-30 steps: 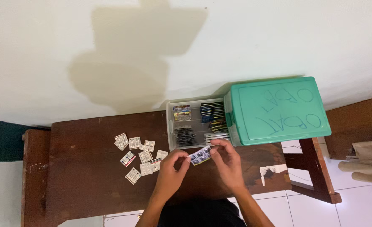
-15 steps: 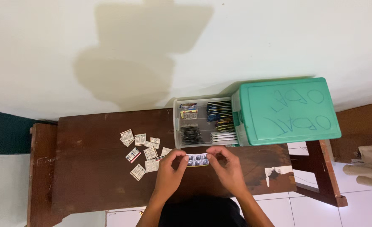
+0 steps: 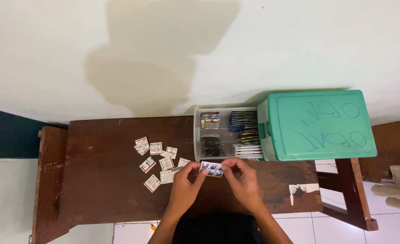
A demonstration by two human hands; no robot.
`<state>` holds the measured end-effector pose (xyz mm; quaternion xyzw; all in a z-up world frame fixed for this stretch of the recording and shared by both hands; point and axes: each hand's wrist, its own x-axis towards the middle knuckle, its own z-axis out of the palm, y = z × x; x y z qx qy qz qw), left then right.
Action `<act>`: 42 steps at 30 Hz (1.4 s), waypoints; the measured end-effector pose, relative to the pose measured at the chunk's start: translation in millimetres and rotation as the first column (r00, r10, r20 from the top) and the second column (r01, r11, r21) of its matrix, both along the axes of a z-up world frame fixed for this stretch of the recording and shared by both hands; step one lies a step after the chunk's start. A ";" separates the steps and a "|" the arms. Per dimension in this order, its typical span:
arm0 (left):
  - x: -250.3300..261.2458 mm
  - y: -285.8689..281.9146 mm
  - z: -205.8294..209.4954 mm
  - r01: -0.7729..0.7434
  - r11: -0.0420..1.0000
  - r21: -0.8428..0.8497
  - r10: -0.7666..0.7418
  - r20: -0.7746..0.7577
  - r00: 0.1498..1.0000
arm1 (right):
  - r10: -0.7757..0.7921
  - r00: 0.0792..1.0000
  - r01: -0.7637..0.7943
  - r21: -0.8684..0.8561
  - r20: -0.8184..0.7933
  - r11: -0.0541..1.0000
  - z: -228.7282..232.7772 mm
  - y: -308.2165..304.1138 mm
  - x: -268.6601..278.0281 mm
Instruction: The person sorts small medicine packets on a wooden table, picking them up one by one, inspecting them, and placing them into a green plastic medicine box with compartments. The person continues this process throughout the clip, organizing the packets into the box.
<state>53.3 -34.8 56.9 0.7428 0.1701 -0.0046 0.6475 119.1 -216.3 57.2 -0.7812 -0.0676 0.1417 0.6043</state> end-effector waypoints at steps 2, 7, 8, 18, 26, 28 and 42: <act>0.6 1.4 1.1 0.000 1.000 0.004 0.000 0.052 0.999 | 0.040 0.997 -0.036 -0.057 0.072 0.998 7.7 2.5 0.6; 5.9 1.2 1.1 -0.008 0.999 0.033 0.007 0.036 0.999 | 0.087 0.993 -0.076 -0.118 0.084 0.990 23.2 10.2 2.6; 7.4 1.7 0.8 -0.012 0.999 0.045 0.011 0.035 0.999 | 0.097 0.991 -0.086 -0.121 0.095 0.989 25.6 10.5 3.7; 13.0 1.9 -4.2 -0.021 0.999 0.049 0.016 0.093 0.996 | 0.194 0.931 -0.126 -0.226 0.310 0.966 41.7 16.5 10.3; 15.2 4.2 -8.3 -0.045 0.999 0.012 0.044 0.085 0.995 | 0.225 0.943 -0.146 -0.302 0.246 0.942 37.6 21.0 17.5; 14.0 4.4 -9.3 -0.061 0.998 0.007 0.060 0.084 0.995 | 0.208 0.952 -0.139 -0.288 0.226 0.947 35.6 23.4 17.0; 6.8 5.2 -17.4 -0.077 0.995 -0.062 0.079 0.037 0.996 | 0.102 0.981 -0.065 -0.222 0.163 0.973 24.5 22.1 8.8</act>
